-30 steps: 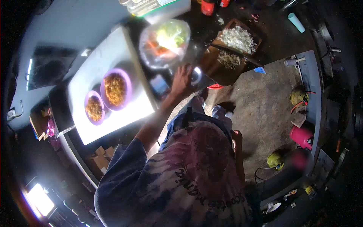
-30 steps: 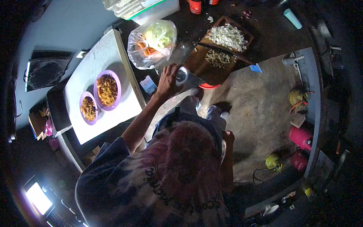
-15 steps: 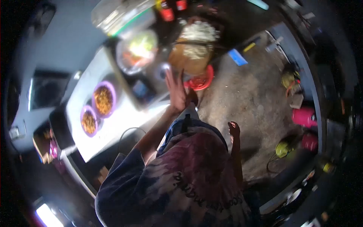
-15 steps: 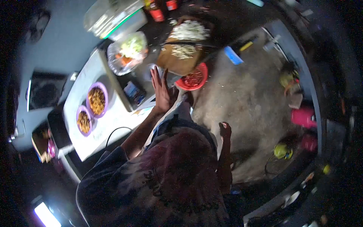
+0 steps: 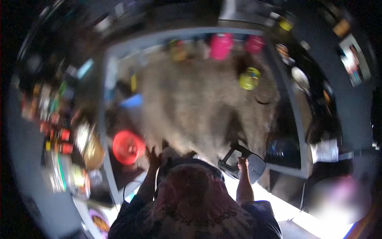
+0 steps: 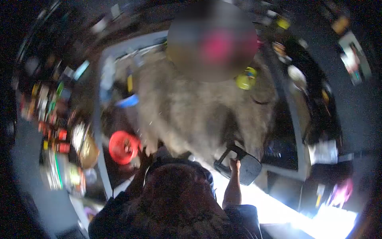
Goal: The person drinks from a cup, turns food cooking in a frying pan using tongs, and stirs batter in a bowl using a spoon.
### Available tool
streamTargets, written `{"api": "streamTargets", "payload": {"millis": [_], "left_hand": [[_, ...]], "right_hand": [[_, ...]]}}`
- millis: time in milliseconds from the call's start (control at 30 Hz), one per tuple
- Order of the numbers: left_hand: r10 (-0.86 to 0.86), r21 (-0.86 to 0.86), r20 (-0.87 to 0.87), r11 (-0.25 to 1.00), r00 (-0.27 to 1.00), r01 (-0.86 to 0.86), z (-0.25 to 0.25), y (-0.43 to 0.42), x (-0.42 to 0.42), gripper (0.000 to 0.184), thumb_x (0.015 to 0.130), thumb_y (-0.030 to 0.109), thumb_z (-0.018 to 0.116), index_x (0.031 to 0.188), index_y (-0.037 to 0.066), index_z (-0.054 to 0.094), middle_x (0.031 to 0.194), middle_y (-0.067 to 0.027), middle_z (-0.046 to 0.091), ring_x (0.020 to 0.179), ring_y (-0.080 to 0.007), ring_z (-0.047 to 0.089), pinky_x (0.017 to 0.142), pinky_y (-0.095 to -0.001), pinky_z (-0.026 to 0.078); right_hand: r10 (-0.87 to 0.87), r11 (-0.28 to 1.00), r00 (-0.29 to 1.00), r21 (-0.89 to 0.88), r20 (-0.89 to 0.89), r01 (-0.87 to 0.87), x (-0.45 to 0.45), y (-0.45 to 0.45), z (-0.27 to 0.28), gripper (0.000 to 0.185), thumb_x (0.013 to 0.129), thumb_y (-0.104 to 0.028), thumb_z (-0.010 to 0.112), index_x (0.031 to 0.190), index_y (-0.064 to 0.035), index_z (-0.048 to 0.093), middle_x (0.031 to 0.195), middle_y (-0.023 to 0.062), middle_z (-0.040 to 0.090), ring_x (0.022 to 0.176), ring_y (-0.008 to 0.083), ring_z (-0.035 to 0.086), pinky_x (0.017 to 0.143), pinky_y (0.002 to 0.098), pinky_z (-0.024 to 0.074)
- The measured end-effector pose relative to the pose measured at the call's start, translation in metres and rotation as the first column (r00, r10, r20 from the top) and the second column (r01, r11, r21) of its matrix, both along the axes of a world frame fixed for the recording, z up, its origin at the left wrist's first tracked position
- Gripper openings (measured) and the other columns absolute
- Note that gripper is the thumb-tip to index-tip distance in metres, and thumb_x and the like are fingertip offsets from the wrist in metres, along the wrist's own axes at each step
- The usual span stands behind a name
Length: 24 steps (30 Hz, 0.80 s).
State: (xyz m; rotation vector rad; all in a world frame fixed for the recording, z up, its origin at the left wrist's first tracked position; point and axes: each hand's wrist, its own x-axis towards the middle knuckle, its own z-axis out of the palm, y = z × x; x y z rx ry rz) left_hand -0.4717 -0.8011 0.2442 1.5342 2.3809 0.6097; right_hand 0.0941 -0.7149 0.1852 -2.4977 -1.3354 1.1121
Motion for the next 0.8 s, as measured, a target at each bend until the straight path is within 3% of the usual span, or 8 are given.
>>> {"api": "streamTargets", "payload": {"millis": [100,133,300,400,567,600,700,800], "left_hand": [[-0.132,-0.007,-0.163,0.991,0.978,0.132,-0.086,-0.042,-0.033,0.069,0.07,0.042,0.061,0.127,0.009,0.039,0.137,-0.0359,0.013,0.128,-0.0514,0.011,0.095,-0.0619,0.029],[-0.087,-0.544,-0.075,0.838,0.993,0.032,-0.041,-0.023,-0.023,0.071,0.07,0.044,0.062,0.127,0.009,0.037,0.137,-0.035,0.015,0.127,-0.0529,0.012,0.093,-0.0654,0.029],[-0.262,-0.743,-0.012,0.648,0.965,0.166,-0.031,0.103,-0.011,0.069,0.072,0.046,0.062,0.126,0.009,0.039,0.136,-0.0336,0.018,0.127,-0.0519,0.013,0.093,-0.0653,0.029],[-0.316,-0.839,0.119,0.475,0.941,0.265,-0.009,0.2,0.024,0.068,0.073,0.045,0.062,0.126,0.009,0.039,0.136,-0.0332,0.019,0.127,-0.0517,0.013,0.094,-0.0644,0.029],[-0.727,-0.596,-0.071,0.579,0.682,0.556,-0.039,0.419,0.136,0.051,0.074,0.043,0.057,0.107,0.004,0.054,0.105,-0.0235,0.056,0.104,-0.0397,0.05,0.093,-0.0479,0.036],[-0.626,-0.505,0.279,0.549,0.728,0.666,-0.021,0.477,0.173,0.048,0.073,0.036,0.06,0.107,0.003,0.054,0.108,-0.0235,0.055,0.107,-0.0342,0.05,0.092,-0.0467,0.038],[-0.706,-0.067,0.335,0.643,0.624,0.763,-0.071,0.608,0.272,0.045,0.073,0.029,0.063,0.109,0.005,0.053,0.11,-0.0208,0.055,0.108,-0.0368,0.048,0.091,-0.0433,0.039],[-0.831,-0.087,0.136,0.532,0.539,0.842,0.052,0.67,0.368,0.046,0.076,0.032,0.062,0.111,0.004,0.052,0.114,-0.0187,0.052,0.105,-0.0343,0.05,0.089,-0.0429,0.041]], "right_hand": [[-0.204,0.978,0.971,0.068,0.125,0.197,0.053,-0.058,-0.004,0.04,0.073,-0.043,0.059,0.072,-0.0029,0.062,0.062,0.0098,0.062,0.052,0.0206,0.061,0.045,0.0327,0.0492],[-0.265,0.961,0.95,0.128,0.165,0.246,0.067,-0.078,-0.02,0.039,0.073,-0.041,0.06,0.072,-0.0027,0.061,0.058,0.0091,0.06,0.05,0.0198,0.06,0.043,0.0323,0.0479],[-0.523,0.851,0.852,-0.043,0.027,0.524,0.016,-0.128,-0.003,0.03,0.079,-0.028,0.057,0.091,-0.0006,0.06,0.073,0.0183,0.061,0.073,0.0346,0.061,0.071,0.044,0.0486],[-0.825,0.559,0.481,-0.301,-0.297,0.772,-0.048,-0.14,-0.001,0.042,0.077,-0.037,0.065,0.089,-0.012,0.033,0.055,0.0009,0.04,0.039,0.0121,0.037,0.032,0.0265,0.034],[-0.857,0.515,0.489,-0.238,-0.162,0.823,-0.073,-0.445,0.044,0.029,0.078,-0.039,0.059,0.087,-0.0114,0.059,0.065,0.0063,0.058,0.05,0.0177,0.055,0.041,0.0323,0.0446],[-0.852,0.523,0.498,-0.226,-0.164,0.822,-0.076,-0.461,0.08,0.028,0.078,-0.038,0.059,0.085,-0.011,0.059,0.065,0.0062,0.058,0.05,0.0174,0.055,0.042,0.032,0.0447],[-0.832,0.554,0.532,-0.185,-0.158,0.811,-0.078,-0.415,0.077,0.026,0.077,-0.035,0.058,0.081,-0.0097,0.06,0.063,0.0058,0.058,0.05,0.0164,0.055,0.042,0.0314,0.0449],[-0.813,0.581,0.553,-0.216,-0.181,0.785,-0.112,-0.25,0.029,0.024,0.077,-0.032,0.057,0.077,-0.0084,0.061,0.062,0.0055,0.058,0.05,0.0154,0.055,0.043,0.0307,0.0452]]}}
